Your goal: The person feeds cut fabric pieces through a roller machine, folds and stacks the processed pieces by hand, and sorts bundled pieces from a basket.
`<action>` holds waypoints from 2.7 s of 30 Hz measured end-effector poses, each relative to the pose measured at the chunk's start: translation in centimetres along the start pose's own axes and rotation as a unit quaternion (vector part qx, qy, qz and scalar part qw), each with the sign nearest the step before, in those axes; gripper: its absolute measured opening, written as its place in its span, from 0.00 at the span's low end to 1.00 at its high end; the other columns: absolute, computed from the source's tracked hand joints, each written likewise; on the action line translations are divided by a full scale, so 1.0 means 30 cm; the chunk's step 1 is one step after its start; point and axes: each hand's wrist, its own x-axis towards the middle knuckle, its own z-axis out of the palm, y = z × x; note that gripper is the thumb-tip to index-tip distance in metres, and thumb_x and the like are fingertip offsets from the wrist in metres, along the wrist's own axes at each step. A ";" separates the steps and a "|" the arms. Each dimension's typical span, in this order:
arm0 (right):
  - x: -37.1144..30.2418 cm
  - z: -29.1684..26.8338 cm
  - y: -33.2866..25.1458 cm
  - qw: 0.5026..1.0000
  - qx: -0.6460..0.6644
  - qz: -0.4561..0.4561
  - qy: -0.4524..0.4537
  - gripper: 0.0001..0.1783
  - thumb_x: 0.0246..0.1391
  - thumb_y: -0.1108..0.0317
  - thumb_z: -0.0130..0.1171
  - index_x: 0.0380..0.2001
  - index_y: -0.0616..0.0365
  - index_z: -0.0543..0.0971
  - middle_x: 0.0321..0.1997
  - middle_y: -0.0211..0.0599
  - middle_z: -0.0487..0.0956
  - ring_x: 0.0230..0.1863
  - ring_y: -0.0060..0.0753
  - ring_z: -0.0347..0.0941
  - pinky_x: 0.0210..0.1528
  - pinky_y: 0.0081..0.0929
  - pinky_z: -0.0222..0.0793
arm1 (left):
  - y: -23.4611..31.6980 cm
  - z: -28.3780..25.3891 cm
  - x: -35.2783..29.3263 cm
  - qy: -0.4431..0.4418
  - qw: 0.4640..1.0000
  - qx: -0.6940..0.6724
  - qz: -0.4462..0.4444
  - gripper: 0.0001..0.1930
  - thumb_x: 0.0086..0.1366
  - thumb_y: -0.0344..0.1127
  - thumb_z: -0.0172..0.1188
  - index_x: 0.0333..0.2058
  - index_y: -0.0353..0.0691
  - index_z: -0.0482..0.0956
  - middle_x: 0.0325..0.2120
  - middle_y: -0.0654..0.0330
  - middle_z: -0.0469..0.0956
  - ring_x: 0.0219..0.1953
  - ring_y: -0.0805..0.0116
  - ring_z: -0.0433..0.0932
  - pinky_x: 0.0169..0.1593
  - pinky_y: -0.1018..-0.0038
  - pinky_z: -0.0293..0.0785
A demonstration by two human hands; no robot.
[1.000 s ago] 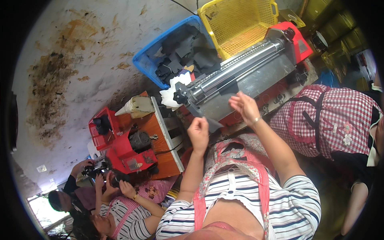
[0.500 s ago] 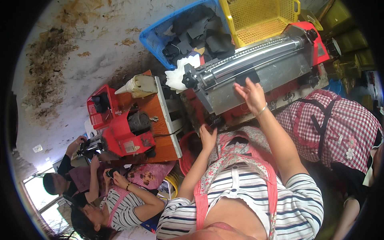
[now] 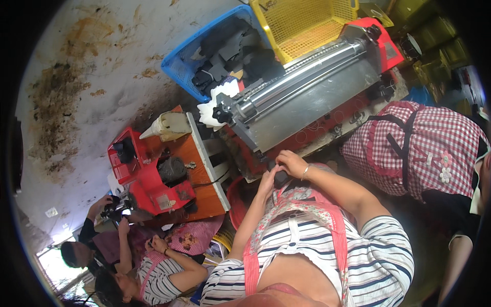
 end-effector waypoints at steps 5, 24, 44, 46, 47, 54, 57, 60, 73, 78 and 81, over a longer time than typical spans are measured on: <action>-0.059 -0.071 -0.003 0.986 0.078 0.148 -0.016 0.11 0.39 0.70 0.61 0.25 0.59 0.70 0.32 0.40 0.68 0.38 0.46 0.65 0.39 0.36 0.63 | 0.076 0.098 -0.046 -0.106 0.983 -0.145 -0.031 0.24 0.64 0.52 0.47 0.45 0.35 0.69 0.39 0.59 0.73 0.41 0.74 0.72 0.43 0.77 0.69; -0.214 -0.448 0.263 0.816 0.074 0.392 0.418 0.03 0.42 0.76 0.51 0.21 0.56 0.69 0.17 0.34 0.72 0.20 0.29 0.68 0.25 0.28 0.65 | 0.272 0.264 -0.122 -0.155 0.954 0.204 0.155 0.25 0.36 0.36 0.71 0.36 0.33 0.76 0.32 0.49 0.77 0.36 0.59 0.77 0.42 0.69 0.71; -0.142 -0.285 -0.069 0.876 0.388 0.285 0.032 0.27 0.39 0.62 0.67 0.44 0.57 0.71 0.40 0.38 0.73 0.40 0.29 0.71 0.41 0.26 0.69 | 0.169 0.189 -0.089 -0.118 0.914 0.233 0.311 0.44 0.34 0.56 0.72 0.46 0.35 0.64 0.40 0.51 0.71 0.44 0.58 0.72 0.47 0.67 0.68; -0.147 -0.250 -0.068 0.963 0.176 0.201 0.036 0.26 0.40 0.62 0.66 0.45 0.54 0.72 0.43 0.40 0.73 0.39 0.31 0.72 0.42 0.26 0.69 | 0.132 0.167 -0.083 -0.117 0.902 0.296 0.292 0.41 0.40 0.59 0.68 0.46 0.35 0.63 0.40 0.52 0.70 0.43 0.62 0.72 0.46 0.69 0.68; -0.135 -0.248 -0.078 0.963 0.162 0.216 0.012 0.24 0.43 0.65 0.65 0.45 0.54 0.72 0.42 0.38 0.74 0.37 0.28 0.73 0.40 0.24 0.70 | 0.116 0.161 -0.083 -0.128 0.928 0.244 0.250 0.39 0.44 0.58 0.66 0.45 0.35 0.63 0.40 0.52 0.70 0.43 0.63 0.71 0.45 0.69 0.68; -0.114 -0.262 -0.090 0.833 0.443 0.331 -0.010 0.20 0.45 0.68 0.64 0.43 0.57 0.74 0.36 0.30 0.75 0.36 0.19 0.71 0.36 0.16 0.69 | 0.129 0.109 -0.119 -0.211 0.968 -0.033 0.129 0.25 0.56 0.35 0.61 0.49 0.37 0.62 0.44 0.58 0.69 0.47 0.71 0.69 0.49 0.74 0.67; -0.111 -0.248 -0.094 0.827 0.466 0.315 0.001 0.18 0.46 0.68 0.63 0.43 0.56 0.74 0.35 0.28 0.75 0.34 0.17 0.70 0.33 0.14 0.68 | 0.144 0.103 -0.128 -0.179 0.976 -0.020 0.121 0.23 0.58 0.34 0.59 0.51 0.36 0.62 0.43 0.58 0.70 0.45 0.72 0.70 0.47 0.75 0.68; -0.121 -0.248 -0.075 0.820 0.472 0.324 0.025 0.18 0.46 0.68 0.63 0.42 0.56 0.74 0.36 0.28 0.75 0.32 0.16 0.70 0.33 0.15 0.69 | 0.164 0.088 -0.120 -0.195 0.977 -0.057 0.067 0.21 0.61 0.34 0.56 0.51 0.35 0.63 0.41 0.60 0.71 0.41 0.75 0.72 0.43 0.78 0.70; -0.174 -0.179 0.104 0.916 0.187 0.298 0.194 0.26 0.42 0.46 0.63 0.29 0.59 0.70 0.26 0.34 0.71 0.29 0.25 0.65 0.31 0.24 0.63 | 0.025 -0.112 0.012 0.108 0.952 0.243 0.150 0.18 0.66 0.41 0.43 0.34 0.27 0.70 0.29 0.54 0.72 0.31 0.68 0.68 0.39 0.71 0.67; -0.161 -0.268 0.097 0.874 0.241 0.331 0.262 0.27 0.42 0.46 0.62 0.33 0.61 0.73 0.29 0.37 0.74 0.31 0.26 0.68 0.33 0.26 0.66 | -0.082 -0.331 0.264 0.240 0.883 0.325 0.240 0.16 0.64 0.38 0.45 0.38 0.25 0.69 0.33 0.44 0.73 0.35 0.53 0.72 0.43 0.65 0.67; -0.158 -0.285 0.117 0.873 0.193 0.341 0.291 0.23 0.46 0.50 0.61 0.35 0.59 0.74 0.23 0.26 0.71 0.26 0.17 0.64 0.28 0.19 0.62 | -0.030 -0.253 0.301 0.411 0.758 0.456 0.218 0.15 0.62 0.36 0.47 0.39 0.26 0.70 0.35 0.43 0.73 0.39 0.46 0.70 0.44 0.62 0.67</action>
